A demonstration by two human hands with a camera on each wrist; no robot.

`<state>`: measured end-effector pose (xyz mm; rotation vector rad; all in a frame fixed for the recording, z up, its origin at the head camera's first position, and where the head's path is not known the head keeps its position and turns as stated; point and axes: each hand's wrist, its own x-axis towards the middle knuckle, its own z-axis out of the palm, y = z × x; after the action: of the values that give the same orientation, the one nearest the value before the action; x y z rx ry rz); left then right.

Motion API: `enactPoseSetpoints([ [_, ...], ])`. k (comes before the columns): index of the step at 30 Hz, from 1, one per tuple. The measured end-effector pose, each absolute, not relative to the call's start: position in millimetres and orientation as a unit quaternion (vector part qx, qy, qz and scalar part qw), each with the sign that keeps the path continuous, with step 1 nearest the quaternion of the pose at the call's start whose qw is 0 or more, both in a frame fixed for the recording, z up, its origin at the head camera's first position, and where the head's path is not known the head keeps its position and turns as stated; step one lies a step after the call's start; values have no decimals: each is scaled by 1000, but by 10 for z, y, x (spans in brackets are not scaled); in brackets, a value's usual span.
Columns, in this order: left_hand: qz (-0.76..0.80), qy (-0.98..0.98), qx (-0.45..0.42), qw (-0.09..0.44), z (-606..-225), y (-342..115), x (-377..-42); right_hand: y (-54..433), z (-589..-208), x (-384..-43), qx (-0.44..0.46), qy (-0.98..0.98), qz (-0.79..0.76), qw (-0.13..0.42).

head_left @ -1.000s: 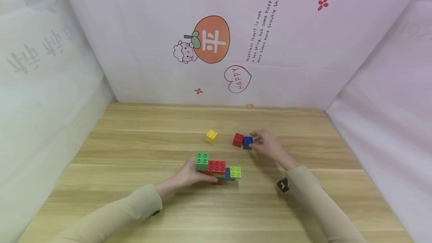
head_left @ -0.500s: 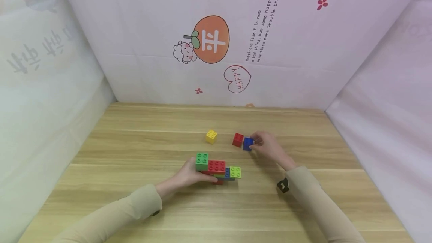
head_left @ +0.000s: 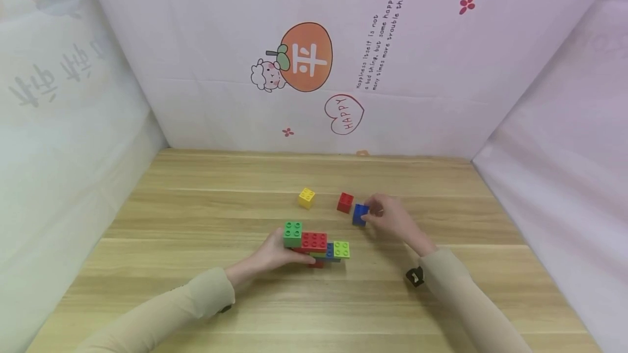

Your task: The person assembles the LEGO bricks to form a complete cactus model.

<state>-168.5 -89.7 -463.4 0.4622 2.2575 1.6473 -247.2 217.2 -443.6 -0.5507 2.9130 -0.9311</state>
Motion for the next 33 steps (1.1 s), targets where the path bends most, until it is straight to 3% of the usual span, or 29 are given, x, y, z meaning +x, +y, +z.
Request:
enactPoseSetpoints([
  [33, 574, 787, 171, 150, -4653, -910, -1703, 1981, -4044, -1840, -278, 913, -288, -76],
])
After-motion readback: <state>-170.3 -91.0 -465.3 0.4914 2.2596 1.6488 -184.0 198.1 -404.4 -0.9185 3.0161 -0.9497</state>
